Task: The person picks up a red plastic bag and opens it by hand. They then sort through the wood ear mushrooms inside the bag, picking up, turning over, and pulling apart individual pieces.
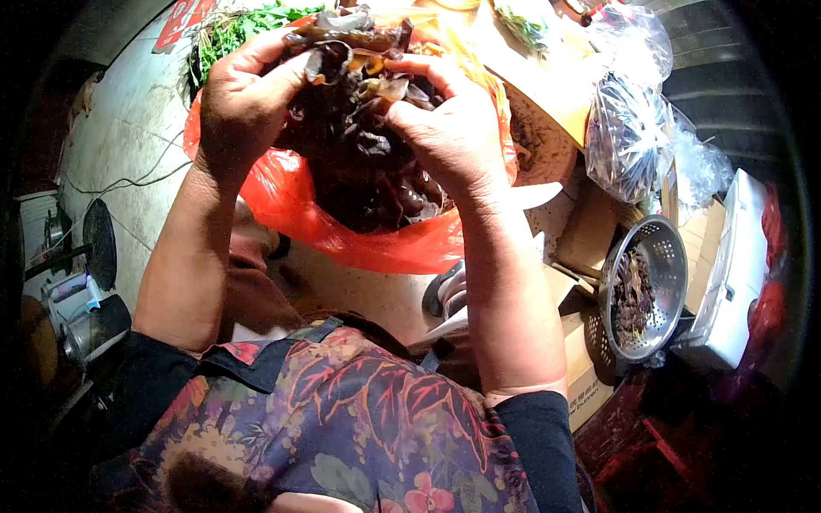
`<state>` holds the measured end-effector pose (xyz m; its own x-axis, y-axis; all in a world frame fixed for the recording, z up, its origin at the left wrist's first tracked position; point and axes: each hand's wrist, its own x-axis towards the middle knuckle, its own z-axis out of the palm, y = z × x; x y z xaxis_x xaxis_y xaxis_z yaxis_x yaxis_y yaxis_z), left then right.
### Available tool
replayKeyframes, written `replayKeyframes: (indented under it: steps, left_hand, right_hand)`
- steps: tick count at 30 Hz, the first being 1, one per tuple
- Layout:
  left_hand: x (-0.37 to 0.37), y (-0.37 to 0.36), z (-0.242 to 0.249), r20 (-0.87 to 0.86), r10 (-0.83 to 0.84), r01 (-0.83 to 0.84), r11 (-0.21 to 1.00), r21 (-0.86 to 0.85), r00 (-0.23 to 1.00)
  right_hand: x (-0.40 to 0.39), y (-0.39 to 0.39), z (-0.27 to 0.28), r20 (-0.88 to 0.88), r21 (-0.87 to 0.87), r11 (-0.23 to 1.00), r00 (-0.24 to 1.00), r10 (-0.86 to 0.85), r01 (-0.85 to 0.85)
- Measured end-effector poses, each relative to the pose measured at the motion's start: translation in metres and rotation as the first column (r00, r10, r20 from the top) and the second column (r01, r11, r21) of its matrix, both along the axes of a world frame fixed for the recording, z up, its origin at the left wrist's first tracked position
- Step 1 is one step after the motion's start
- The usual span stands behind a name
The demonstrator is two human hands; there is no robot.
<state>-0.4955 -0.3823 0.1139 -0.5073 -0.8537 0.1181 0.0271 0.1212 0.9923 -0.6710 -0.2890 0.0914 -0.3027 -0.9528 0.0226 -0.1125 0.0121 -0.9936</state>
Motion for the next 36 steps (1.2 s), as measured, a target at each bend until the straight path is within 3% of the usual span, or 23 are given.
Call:
replayKeyframes:
  steps: [1, 2, 3, 6, 7, 9, 11, 12, 13, 15, 16, 18, 20, 21, 23, 24, 25, 27, 30, 33, 36]
  left_hand:
    - [0.003, -0.004, -0.003, -0.038, -0.018, 0.019, 0.999, 0.032, 0.999]
    - [0.005, -0.006, -0.007, -0.010, 0.010, -0.010, 1.000, -0.011, 1.000]
    - [0.007, -0.007, -0.009, -0.010, 0.010, -0.010, 1.000, -0.010, 1.000]
    - [0.008, -0.008, -0.010, 0.323, 0.040, 0.030, 0.977, -0.210, 0.946]
    - [0.010, -0.012, -0.019, 0.418, -0.009, 0.046, 0.996, -0.079, 0.908]
    - [0.014, -0.018, -0.031, 0.651, 0.051, 0.076, 0.983, -0.165, 0.758]
    - [0.020, -0.022, -0.038, 0.647, 0.081, 0.084, 0.972, -0.221, 0.758]
    - [0.023, -0.023, -0.039, 0.713, 0.079, 0.118, 0.968, -0.223, 0.697]
    - [0.024, -0.023, -0.039, 0.773, 0.077, 0.153, 0.963, -0.221, 0.630]
    - [0.026, -0.021, -0.039, 0.797, 0.088, 0.164, 0.960, -0.228, 0.598]
    - [0.026, -0.020, -0.042, 0.776, 0.123, 0.146, 0.953, -0.267, 0.619]
    - [0.023, -0.018, -0.038, 0.753, 0.159, 0.128, 0.943, -0.307, 0.639]
    - [0.019, -0.016, -0.031, 0.713, -0.046, -0.011, 0.997, 0.076, 0.700]
    - [0.018, -0.016, -0.035, 0.713, -0.044, -0.011, 0.997, 0.073, 0.700]
    - [0.014, -0.017, -0.052, 0.402, -0.035, -0.015, 0.993, 0.119, 0.915]
    - [0.013, -0.017, -0.057, 0.447, 0.027, -0.042, 0.999, 0.022, 0.894]
    - [0.012, -0.017, -0.062, 0.529, 0.095, -0.060, 0.995, -0.083, 0.843]
    - [0.009, -0.016, -0.069, 0.420, 0.106, -0.094, 0.994, -0.049, 0.901]
    - [0.002, -0.011, -0.053, 0.066, 0.131, -0.144, 0.949, 0.282, 0.989]
    - [-0.001, -0.011, -0.037, -0.161, 0.129, -0.074, 0.947, 0.311, 0.979]
    - [-0.002, -0.008, -0.024, -0.248, 0.122, -0.041, 0.950, 0.309, 0.961]
  right_hand:
    - [-0.002, -0.001, -0.005, -0.091, -0.055, 0.998, 0.996, -0.023, 0.018]
    - [-0.001, 0.002, 0.007, -0.008, 0.081, 0.997, 1.000, -0.014, 0.015]
    - [-0.005, 0.001, 0.002, -0.093, 0.058, 0.998, 0.995, -0.020, 0.026]
    - [-0.015, 0.001, -0.006, -0.061, 0.046, 0.999, 0.998, 0.030, -0.028]
    - [-0.017, 0.002, -0.006, -0.068, 0.117, 0.992, 0.997, 0.044, -0.036]
    - [-0.020, 0.005, -0.007, -0.076, 0.188, 0.981, 0.995, 0.058, -0.043]
    - [-0.022, 0.009, -0.014, 0.074, 0.244, 0.961, 0.991, 0.112, -0.127]
    - [-0.026, 0.009, -0.017, -0.091, 0.247, 0.958, 0.981, 0.174, -0.147]
    - [-0.028, 0.012, -0.019, -0.092, 0.248, 0.957, 0.980, 0.175, -0.148]
    - [-0.024, 0.019, -0.010, -0.489, 0.329, 0.941, 0.839, 0.237, -0.074]
    - [-0.021, 0.020, -0.004, -0.539, 0.406, 0.912, 0.789, 0.296, -0.064]
    - [-0.015, 0.025, -0.007, -0.607, 0.393, 0.915, 0.724, 0.329, -0.086]
    - [-0.006, 0.030, -0.002, -0.666, 0.408, 0.908, 0.648, 0.370, -0.099]
    - [-0.004, 0.033, -0.007, -0.679, 0.397, 0.910, 0.631, 0.376, -0.115]
    - [0.002, 0.037, -0.008, -0.659, 0.394, 0.905, 0.638, 0.398, -0.158]
    - [0.005, 0.039, -0.008, -0.702, 0.365, 0.913, 0.591, 0.397, -0.180]
    - [0.006, 0.041, -0.010, -0.695, 0.361, 0.914, 0.600, 0.396, -0.185]
    - [0.006, 0.043, -0.016, -0.751, 0.257, 0.949, 0.580, 0.316, -0.185]
    - [0.002, 0.040, -0.009, -0.729, 0.300, 0.946, 0.610, 0.309, -0.121]
    - [0.000, 0.037, -0.004, -0.727, 0.233, 0.971, 0.654, 0.207, -0.049]
    - [0.002, 0.034, 0.000, -0.668, 0.169, 0.985, 0.733, 0.128, -0.018]
